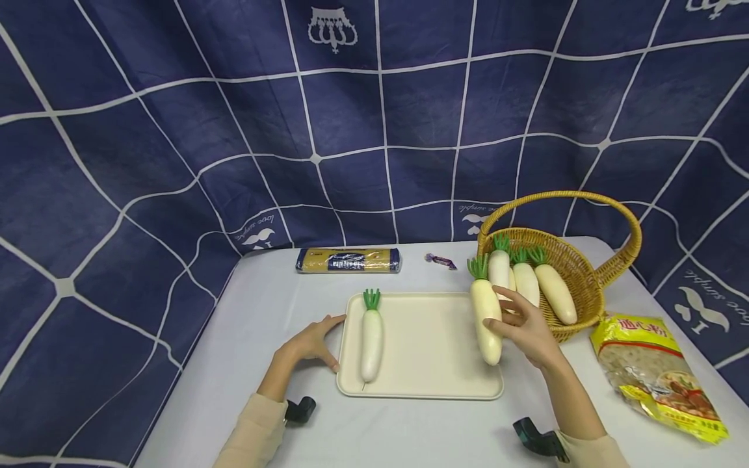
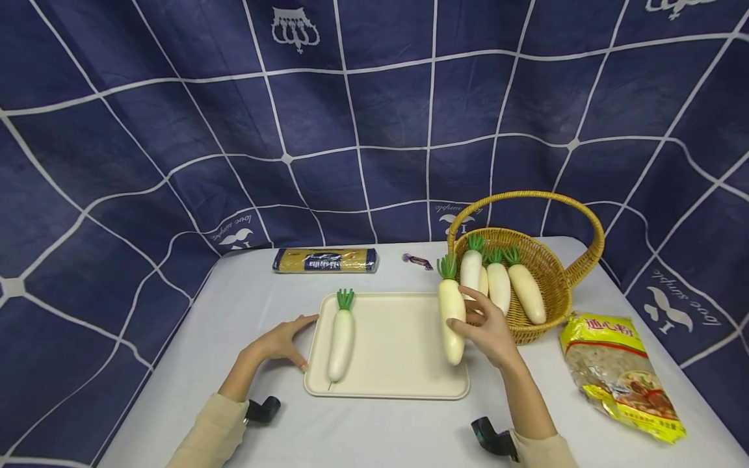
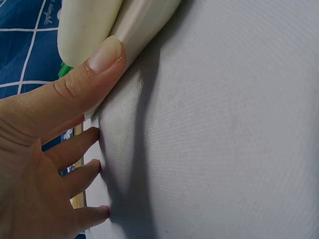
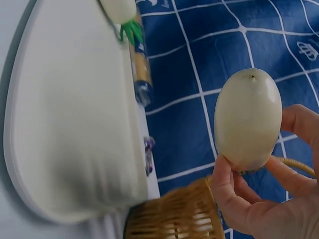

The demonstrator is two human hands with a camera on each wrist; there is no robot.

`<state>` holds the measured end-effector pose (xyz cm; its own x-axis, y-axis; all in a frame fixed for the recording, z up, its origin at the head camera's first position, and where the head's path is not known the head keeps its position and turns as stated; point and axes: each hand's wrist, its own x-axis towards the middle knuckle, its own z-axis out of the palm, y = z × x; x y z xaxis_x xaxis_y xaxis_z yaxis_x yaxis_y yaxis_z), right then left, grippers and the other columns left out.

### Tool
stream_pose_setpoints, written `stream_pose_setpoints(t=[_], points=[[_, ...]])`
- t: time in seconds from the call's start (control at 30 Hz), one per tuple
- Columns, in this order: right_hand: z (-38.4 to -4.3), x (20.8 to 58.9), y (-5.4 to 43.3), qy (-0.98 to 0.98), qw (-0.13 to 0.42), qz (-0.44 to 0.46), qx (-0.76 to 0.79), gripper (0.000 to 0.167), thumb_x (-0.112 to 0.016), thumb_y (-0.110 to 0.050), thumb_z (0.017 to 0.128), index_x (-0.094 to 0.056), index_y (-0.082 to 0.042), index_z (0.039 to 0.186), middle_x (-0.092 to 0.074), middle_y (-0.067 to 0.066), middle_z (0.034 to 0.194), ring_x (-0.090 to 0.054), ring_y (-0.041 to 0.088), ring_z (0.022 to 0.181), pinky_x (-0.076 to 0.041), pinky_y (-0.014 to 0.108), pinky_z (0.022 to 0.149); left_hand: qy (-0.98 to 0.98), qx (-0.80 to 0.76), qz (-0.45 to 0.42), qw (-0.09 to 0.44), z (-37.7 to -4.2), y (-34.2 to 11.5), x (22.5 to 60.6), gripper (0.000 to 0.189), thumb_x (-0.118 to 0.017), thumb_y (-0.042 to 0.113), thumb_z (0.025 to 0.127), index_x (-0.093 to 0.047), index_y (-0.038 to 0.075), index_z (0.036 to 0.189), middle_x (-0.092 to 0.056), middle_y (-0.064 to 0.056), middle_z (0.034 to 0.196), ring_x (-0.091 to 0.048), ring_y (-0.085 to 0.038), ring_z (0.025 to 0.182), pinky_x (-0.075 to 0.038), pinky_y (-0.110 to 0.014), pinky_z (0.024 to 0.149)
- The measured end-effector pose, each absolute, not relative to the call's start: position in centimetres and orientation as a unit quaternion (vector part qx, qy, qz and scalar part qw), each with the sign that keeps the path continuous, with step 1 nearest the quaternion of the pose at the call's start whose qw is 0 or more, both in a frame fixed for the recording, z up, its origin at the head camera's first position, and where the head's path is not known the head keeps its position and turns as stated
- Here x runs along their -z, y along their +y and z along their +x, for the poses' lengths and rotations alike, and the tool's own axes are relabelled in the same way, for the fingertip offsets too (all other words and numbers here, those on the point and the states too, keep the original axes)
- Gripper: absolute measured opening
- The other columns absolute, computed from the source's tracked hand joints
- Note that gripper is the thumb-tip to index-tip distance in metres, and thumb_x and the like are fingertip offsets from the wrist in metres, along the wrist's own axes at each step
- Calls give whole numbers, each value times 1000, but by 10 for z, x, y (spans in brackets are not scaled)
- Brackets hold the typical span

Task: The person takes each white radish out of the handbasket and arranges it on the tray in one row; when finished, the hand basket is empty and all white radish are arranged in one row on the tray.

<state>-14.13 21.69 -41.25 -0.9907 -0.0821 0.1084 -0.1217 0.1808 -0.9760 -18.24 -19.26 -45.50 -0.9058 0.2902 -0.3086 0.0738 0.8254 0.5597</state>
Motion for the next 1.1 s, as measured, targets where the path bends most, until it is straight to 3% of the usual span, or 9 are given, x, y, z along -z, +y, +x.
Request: stream_pose_setpoints(t=[0.4, 1.1], points=[[-151, 420, 190, -785, 5, 86, -613, 65, -68, 1, 78, -41, 4, 137, -51, 30, 117, -57, 29, 92, -52, 23, 73, 933, -283, 102, 195, -183, -193, 458, 109, -92, 20, 47, -41, 13, 143, -30, -25, 148, -27, -47, 135, -27, -65, 104], [-159, 433, 150, -754, -38, 86, -650, 66, -69, 2, 77, -43, 1, 137, -50, 32, 120, -60, 34, 94, -55, 30, 73, 934, -282, 99, 194, -183, -194, 456, 110, -92, 19, 47, -40, 13, 143, -30, -26, 148, -28, -48, 134, -27, -65, 104]])
